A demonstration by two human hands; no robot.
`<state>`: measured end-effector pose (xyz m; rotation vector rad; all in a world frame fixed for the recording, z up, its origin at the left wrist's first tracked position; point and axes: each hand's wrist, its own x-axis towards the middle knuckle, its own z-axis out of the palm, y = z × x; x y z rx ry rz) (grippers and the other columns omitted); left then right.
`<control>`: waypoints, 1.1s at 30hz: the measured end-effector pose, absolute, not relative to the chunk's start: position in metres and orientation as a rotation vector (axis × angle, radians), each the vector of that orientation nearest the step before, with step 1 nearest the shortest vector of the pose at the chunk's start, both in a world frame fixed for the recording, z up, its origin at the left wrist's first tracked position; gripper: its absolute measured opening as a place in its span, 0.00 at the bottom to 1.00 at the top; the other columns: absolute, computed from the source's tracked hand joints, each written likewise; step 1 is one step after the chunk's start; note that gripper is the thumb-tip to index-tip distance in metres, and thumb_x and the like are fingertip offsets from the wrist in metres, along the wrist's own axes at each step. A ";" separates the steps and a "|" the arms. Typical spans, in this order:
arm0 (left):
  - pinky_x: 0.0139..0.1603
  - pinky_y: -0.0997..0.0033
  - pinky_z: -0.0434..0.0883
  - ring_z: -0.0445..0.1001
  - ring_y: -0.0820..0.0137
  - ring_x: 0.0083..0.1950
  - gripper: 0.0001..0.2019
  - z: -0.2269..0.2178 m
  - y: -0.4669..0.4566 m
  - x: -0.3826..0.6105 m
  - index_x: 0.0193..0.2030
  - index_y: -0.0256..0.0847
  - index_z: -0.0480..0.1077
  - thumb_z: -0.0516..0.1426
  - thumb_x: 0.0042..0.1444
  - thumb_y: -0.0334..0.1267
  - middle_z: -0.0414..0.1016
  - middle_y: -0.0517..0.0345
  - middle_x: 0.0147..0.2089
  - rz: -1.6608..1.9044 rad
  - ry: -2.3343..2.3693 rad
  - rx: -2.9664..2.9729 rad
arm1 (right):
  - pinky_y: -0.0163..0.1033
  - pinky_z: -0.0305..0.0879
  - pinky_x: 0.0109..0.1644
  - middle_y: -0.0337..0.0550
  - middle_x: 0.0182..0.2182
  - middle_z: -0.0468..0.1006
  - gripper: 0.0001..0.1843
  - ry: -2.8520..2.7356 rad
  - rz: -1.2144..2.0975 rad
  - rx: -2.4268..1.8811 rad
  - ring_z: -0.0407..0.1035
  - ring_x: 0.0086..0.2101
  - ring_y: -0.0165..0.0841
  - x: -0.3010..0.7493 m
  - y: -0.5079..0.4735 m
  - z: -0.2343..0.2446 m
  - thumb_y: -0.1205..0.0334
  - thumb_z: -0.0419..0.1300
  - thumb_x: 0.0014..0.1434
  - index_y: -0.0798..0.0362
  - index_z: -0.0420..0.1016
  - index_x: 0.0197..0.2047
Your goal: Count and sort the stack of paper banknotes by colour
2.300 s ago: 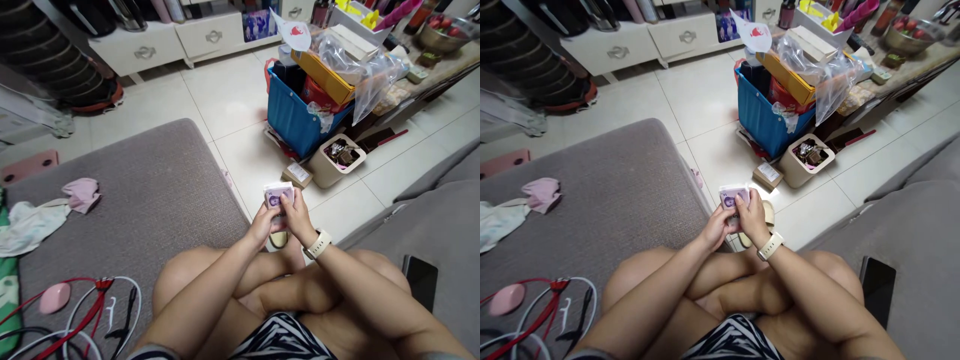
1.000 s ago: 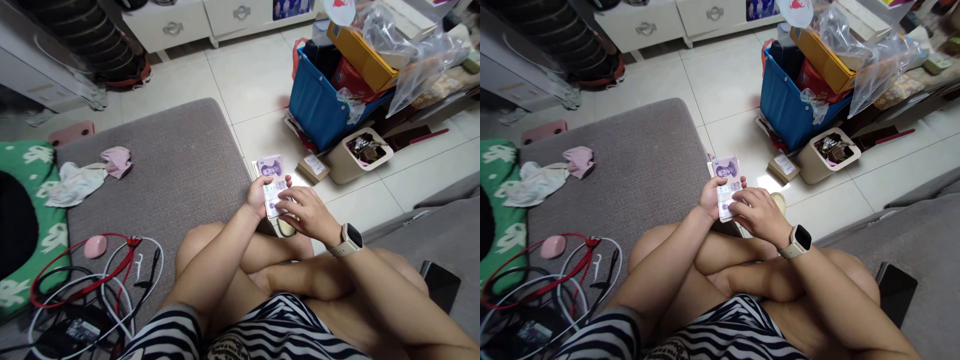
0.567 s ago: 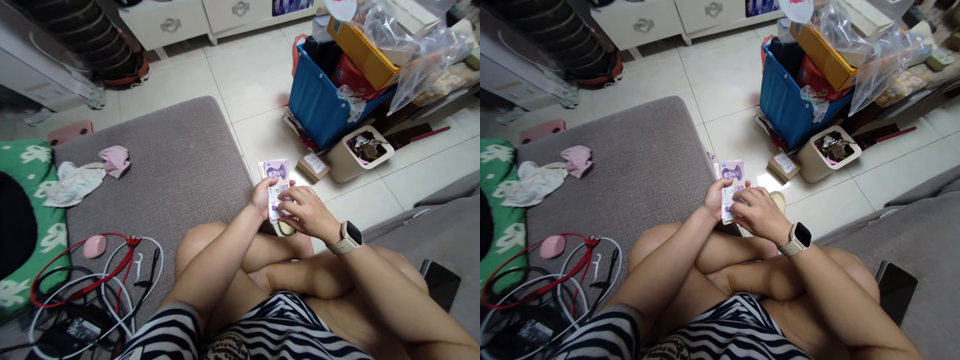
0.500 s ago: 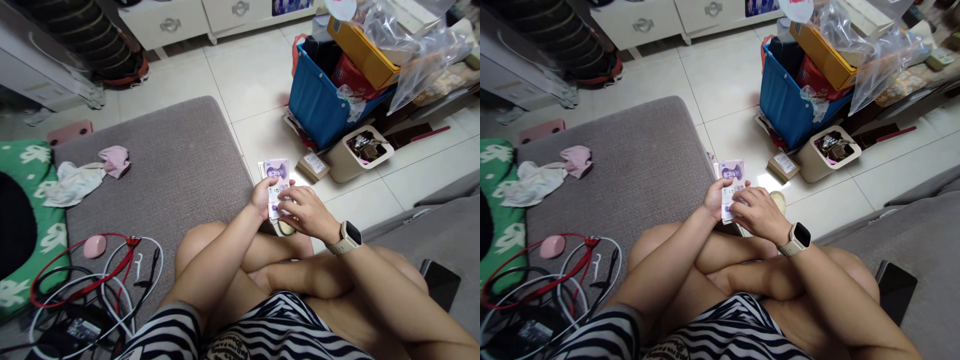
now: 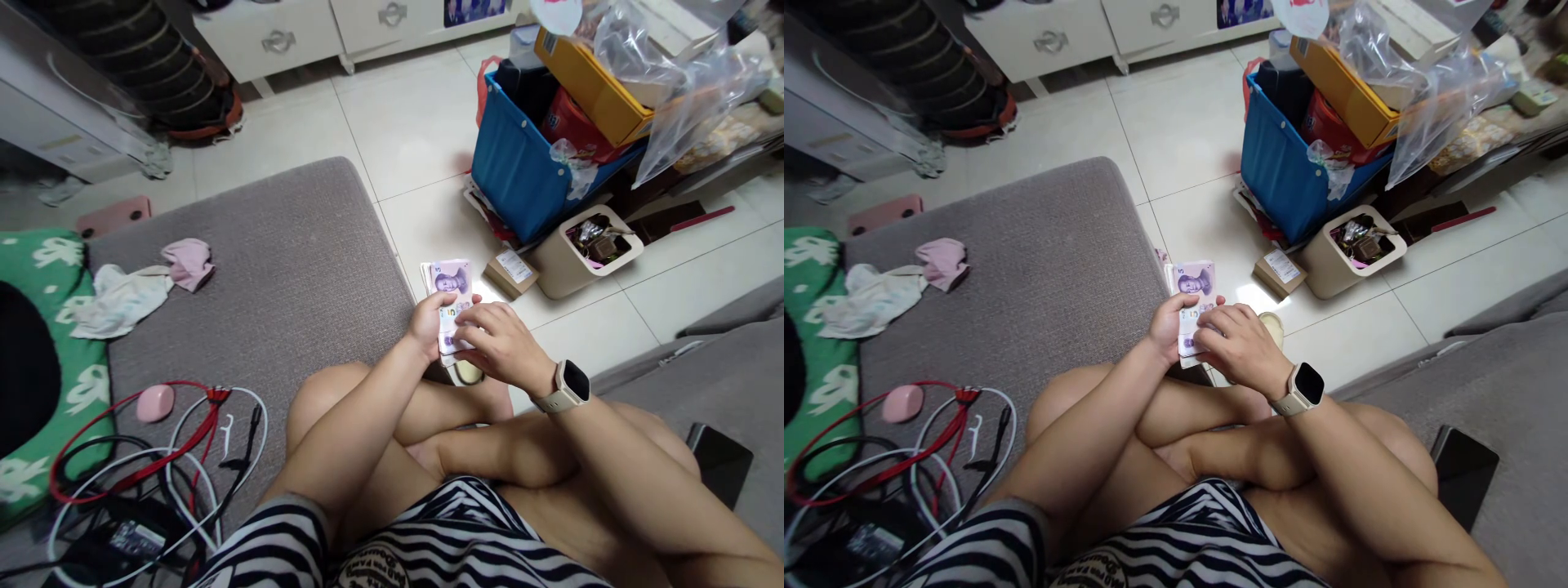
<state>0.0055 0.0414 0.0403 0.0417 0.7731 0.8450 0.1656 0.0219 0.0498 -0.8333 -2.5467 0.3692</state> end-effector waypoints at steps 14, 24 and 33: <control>0.47 0.58 0.75 0.80 0.57 0.42 0.16 0.043 0.042 0.007 0.43 0.30 0.74 0.53 0.49 0.35 0.80 0.43 0.36 0.827 0.749 0.049 | 0.49 0.55 0.53 0.46 0.49 0.75 0.03 -2.638 0.216 -0.806 0.64 0.52 0.42 0.167 0.024 0.057 0.61 0.56 0.66 0.48 0.71 0.41; 0.41 0.62 0.74 0.77 0.64 0.30 0.09 0.036 0.037 0.011 0.35 0.33 0.74 0.57 0.44 0.31 0.77 0.52 0.28 0.958 0.859 0.139 | 0.53 0.60 0.56 0.54 0.53 0.71 0.22 -2.275 0.503 -0.982 0.64 0.53 0.47 0.173 0.030 0.054 0.46 0.64 0.58 0.50 0.69 0.49; 0.42 0.59 0.71 0.76 0.63 0.31 0.16 0.031 0.018 0.016 0.38 0.32 0.75 0.59 0.38 0.29 0.78 0.53 0.29 0.821 0.769 0.364 | 0.44 0.70 0.38 0.46 0.34 0.78 0.25 -1.229 1.784 -1.149 0.72 0.34 0.39 0.167 0.035 0.037 0.42 0.64 0.55 0.52 0.75 0.47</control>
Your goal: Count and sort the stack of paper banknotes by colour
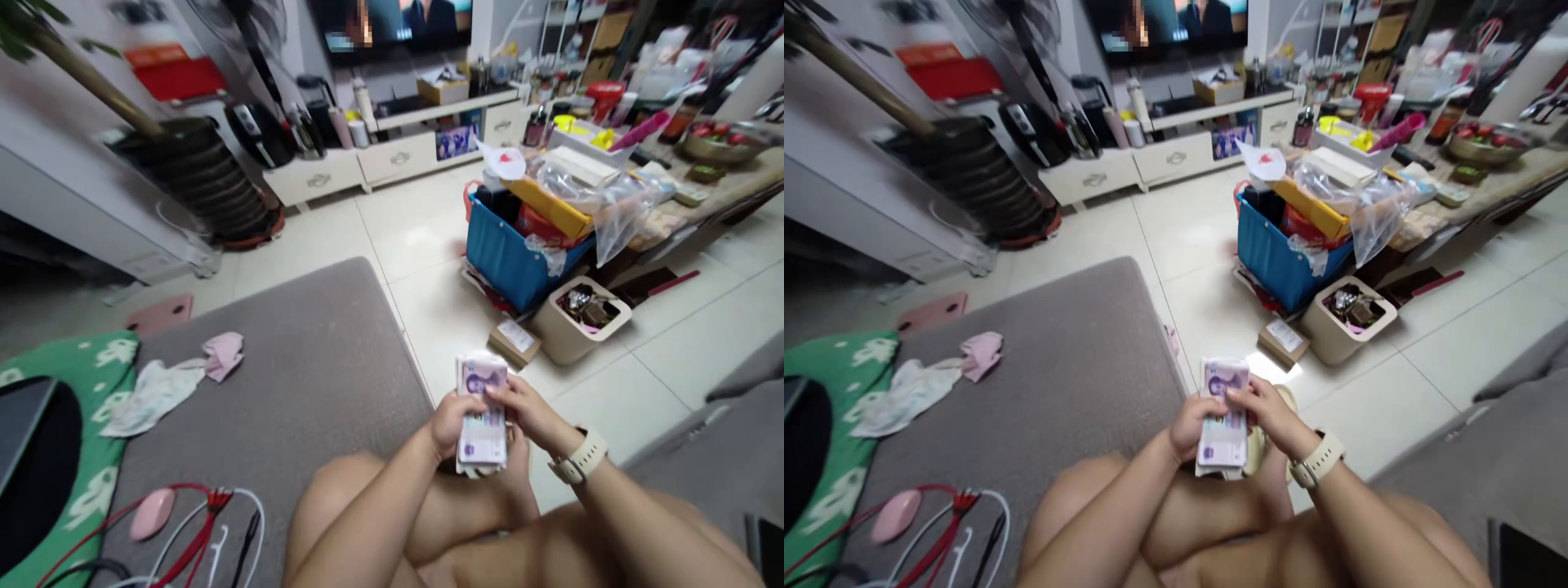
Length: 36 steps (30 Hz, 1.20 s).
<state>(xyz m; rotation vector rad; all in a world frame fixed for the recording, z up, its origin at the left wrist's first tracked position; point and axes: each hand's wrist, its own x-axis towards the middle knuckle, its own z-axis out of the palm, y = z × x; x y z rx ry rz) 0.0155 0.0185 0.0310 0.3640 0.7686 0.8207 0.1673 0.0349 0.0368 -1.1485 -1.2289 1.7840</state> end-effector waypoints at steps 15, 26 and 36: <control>0.46 0.63 0.68 0.71 0.62 0.41 0.12 0.028 0.032 0.004 0.35 0.39 0.78 0.63 0.41 0.36 0.78 0.54 0.37 0.729 1.247 1.133 | 0.44 0.66 0.41 0.45 0.31 0.79 0.21 -1.265 1.577 -1.217 0.71 0.33 0.39 0.174 0.040 0.029 0.42 0.64 0.54 0.54 0.77 0.35; 0.38 0.68 0.70 0.71 0.65 0.43 0.16 0.032 0.020 0.019 0.43 0.41 0.72 0.60 0.44 0.37 0.74 0.55 0.39 0.876 1.042 0.527 | 0.41 0.66 0.43 0.44 0.35 0.75 0.18 -1.626 1.245 -1.187 0.70 0.38 0.38 0.167 0.036 0.038 0.46 0.56 0.64 0.51 0.79 0.41; 0.38 0.63 0.73 0.75 0.63 0.38 0.20 0.025 0.015 0.023 0.45 0.37 0.75 0.64 0.46 0.46 0.78 0.49 0.38 0.879 0.949 0.544 | 0.41 0.66 0.45 0.44 0.35 0.75 0.14 -1.550 1.266 -1.059 0.70 0.38 0.38 0.168 0.033 0.042 0.49 0.59 0.63 0.52 0.77 0.39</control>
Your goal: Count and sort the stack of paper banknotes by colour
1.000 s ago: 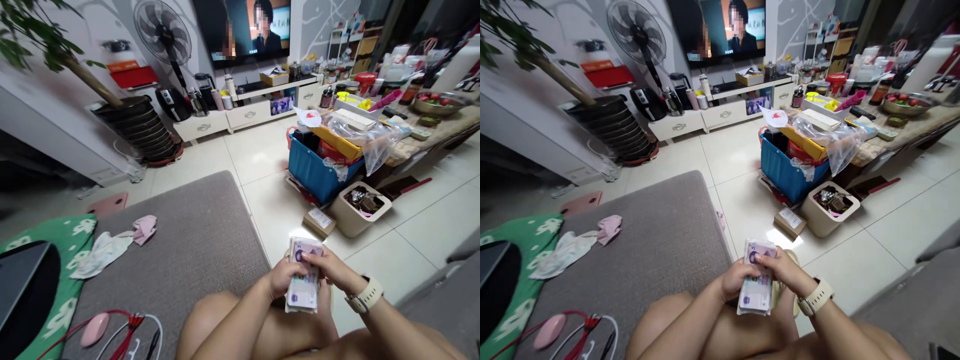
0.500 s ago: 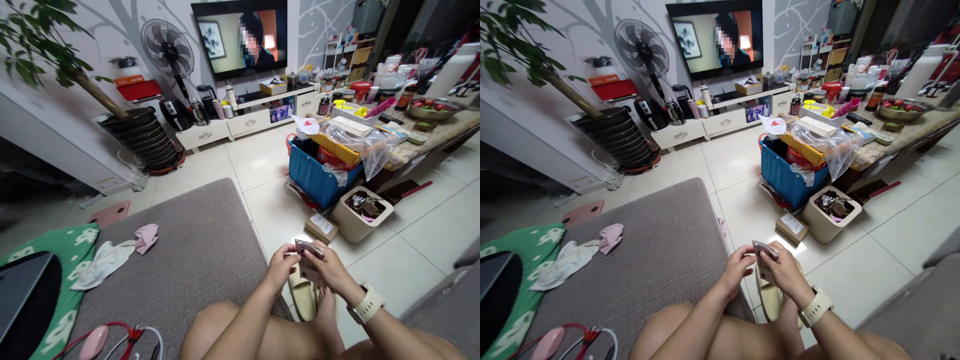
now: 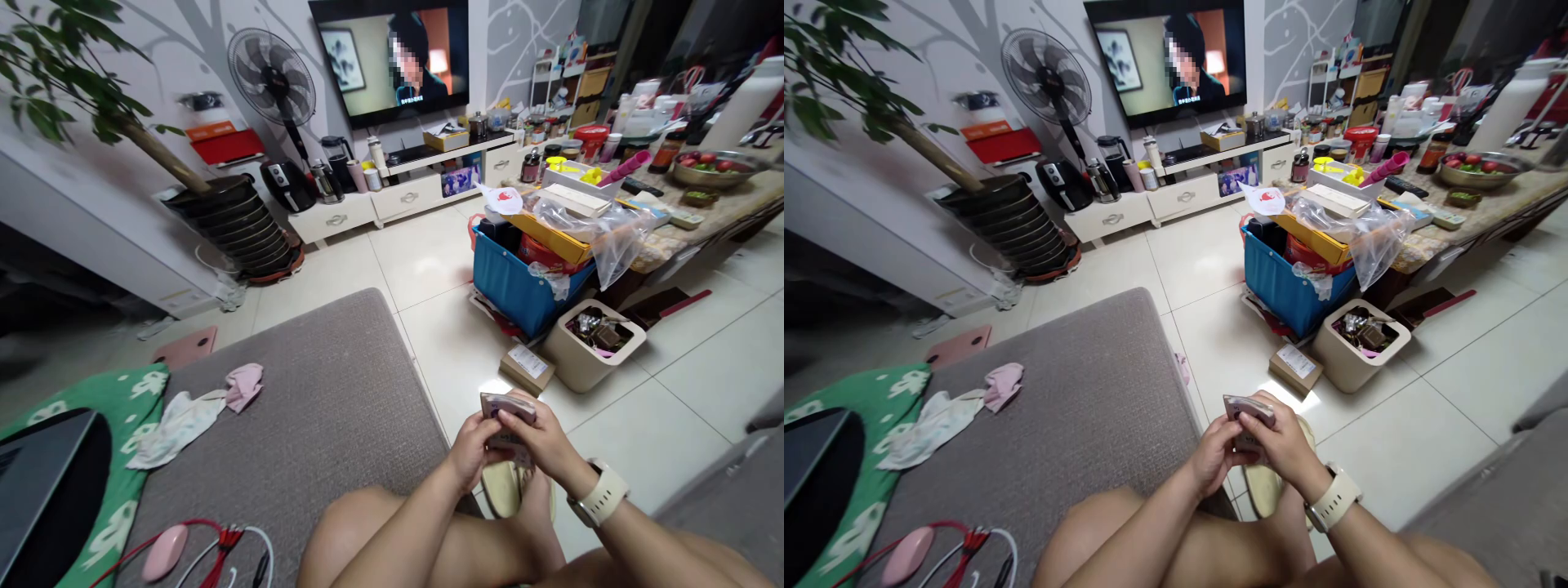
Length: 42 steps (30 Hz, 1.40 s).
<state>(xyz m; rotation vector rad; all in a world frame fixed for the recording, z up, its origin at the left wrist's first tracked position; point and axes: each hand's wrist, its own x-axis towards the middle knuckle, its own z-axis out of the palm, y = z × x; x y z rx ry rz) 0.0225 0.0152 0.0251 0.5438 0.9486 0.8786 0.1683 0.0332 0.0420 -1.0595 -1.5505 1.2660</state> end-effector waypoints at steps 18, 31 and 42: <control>0.44 0.58 0.73 0.79 0.56 0.41 0.34 0.020 0.018 0.023 0.41 0.32 0.78 0.63 0.44 0.65 0.81 0.43 0.38 0.912 1.034 0.762 | 0.40 0.66 0.39 0.42 0.33 0.77 0.20 -0.932 1.415 -1.203 0.68 0.34 0.37 0.157 0.032 0.027 0.43 0.65 0.55 0.52 0.75 0.39; 0.47 0.55 0.74 0.80 0.54 0.43 0.27 0.017 0.016 0.023 0.41 0.31 0.76 0.66 0.45 0.56 0.81 0.40 0.40 0.936 0.925 0.614 | 0.40 0.67 0.36 0.41 0.30 0.78 0.22 -0.682 1.555 -1.096 0.70 0.30 0.36 0.156 0.032 0.035 0.43 0.68 0.50 0.51 0.73 0.37; 0.46 0.57 0.74 0.79 0.54 0.44 0.27 0.014 0.011 0.026 0.43 0.33 0.76 0.64 0.47 0.56 0.81 0.43 0.41 0.913 1.024 0.678 | 0.42 0.66 0.38 0.41 0.30 0.76 0.24 -0.855 1.515 -1.191 0.69 0.32 0.38 0.155 0.038 0.024 0.36 0.62 0.53 0.51 0.72 0.34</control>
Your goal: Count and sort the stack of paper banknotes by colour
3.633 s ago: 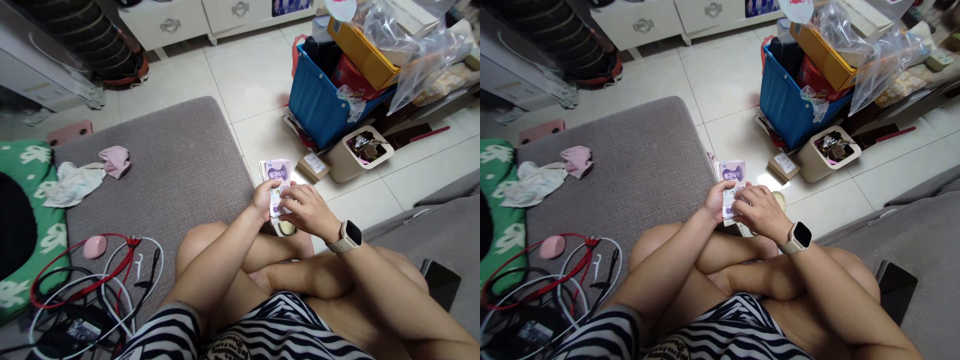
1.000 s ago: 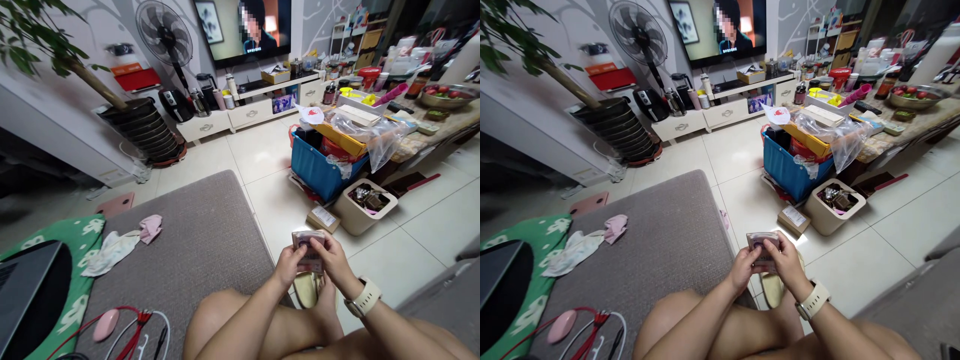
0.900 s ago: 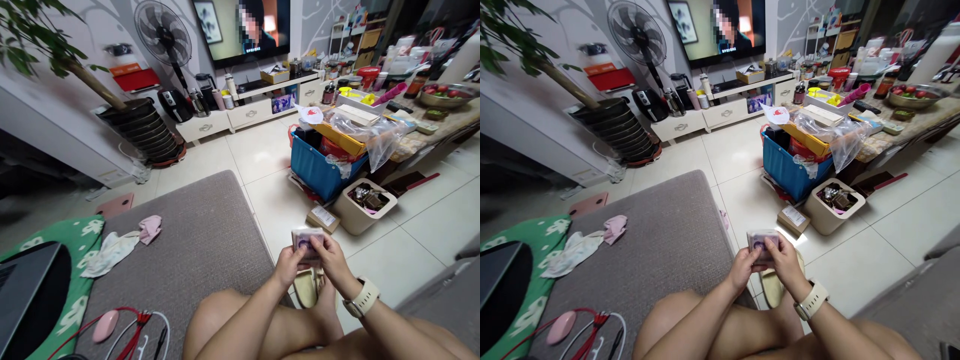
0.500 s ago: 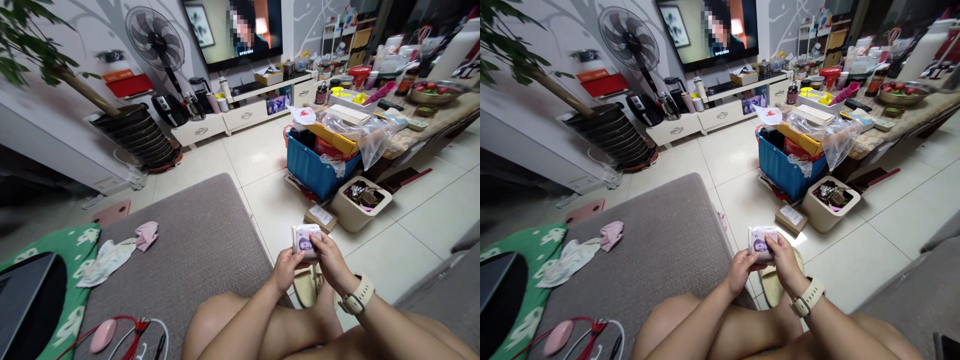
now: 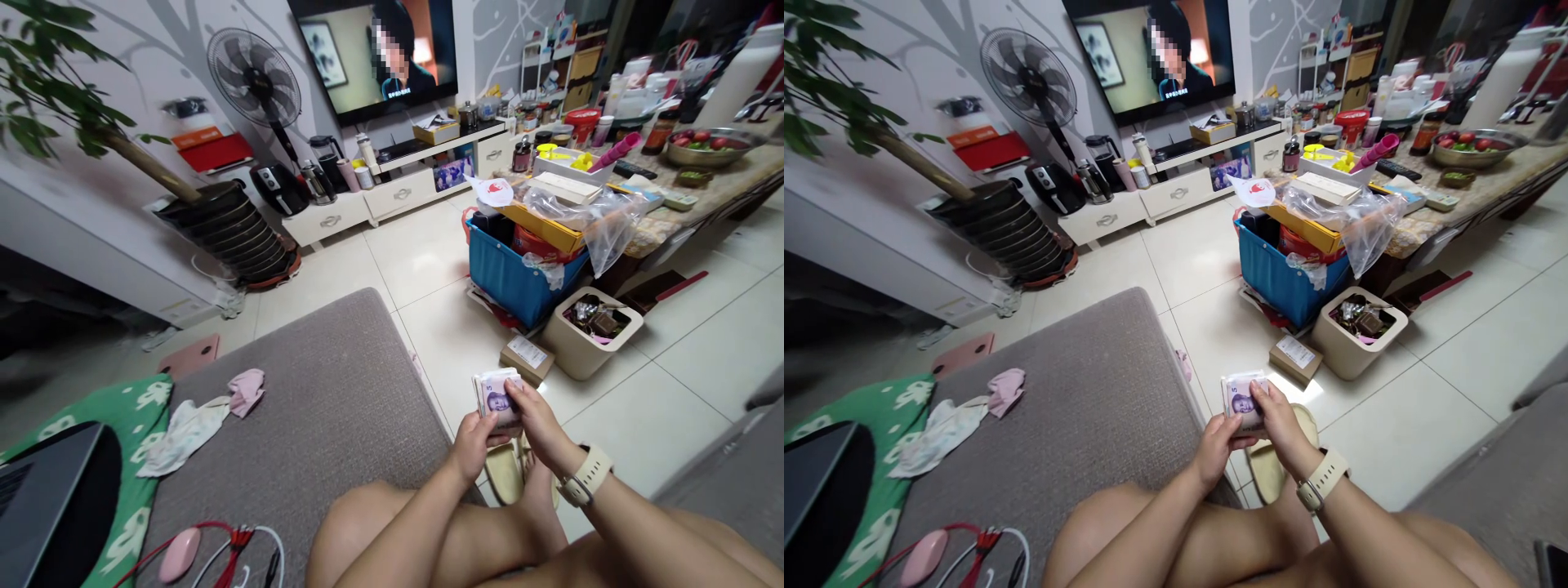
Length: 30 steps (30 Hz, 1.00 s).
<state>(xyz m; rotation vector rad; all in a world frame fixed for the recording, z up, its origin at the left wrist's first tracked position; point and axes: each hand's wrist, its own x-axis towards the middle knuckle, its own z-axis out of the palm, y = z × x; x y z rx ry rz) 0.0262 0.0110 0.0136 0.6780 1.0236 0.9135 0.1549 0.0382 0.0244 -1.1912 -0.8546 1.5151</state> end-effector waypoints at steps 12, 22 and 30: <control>0.34 0.67 0.76 0.77 0.66 0.35 0.16 0.016 0.025 0.025 0.37 0.35 0.72 0.63 0.51 0.47 0.78 0.51 0.35 1.098 1.156 0.351 | 0.41 0.64 0.38 0.41 0.31 0.74 0.26 -1.099 1.211 -1.355 0.67 0.33 0.37 0.168 0.056 0.015 0.38 0.63 0.53 0.51 0.70 0.42; 0.34 0.68 0.76 0.78 0.67 0.36 0.10 0.022 0.032 0.025 0.39 0.36 0.73 0.63 0.50 0.36 0.79 0.51 0.39 1.110 1.079 0.244 | 0.37 0.57 0.31 0.36 0.23 0.69 0.22 -1.169 1.263 -1.404 0.61 0.26 0.31 0.175 0.058 0.022 0.40 0.67 0.49 0.52 0.70 0.29; 0.41 0.64 0.77 0.78 0.67 0.37 0.10 0.020 0.030 0.026 0.40 0.36 0.74 0.64 0.49 0.33 0.80 0.52 0.38 1.089 1.088 0.249 | 0.36 0.56 0.31 0.37 0.23 0.68 0.21 -1.182 1.284 -1.373 0.60 0.26 0.30 0.176 0.059 0.020 0.43 0.65 0.53 0.52 0.69 0.27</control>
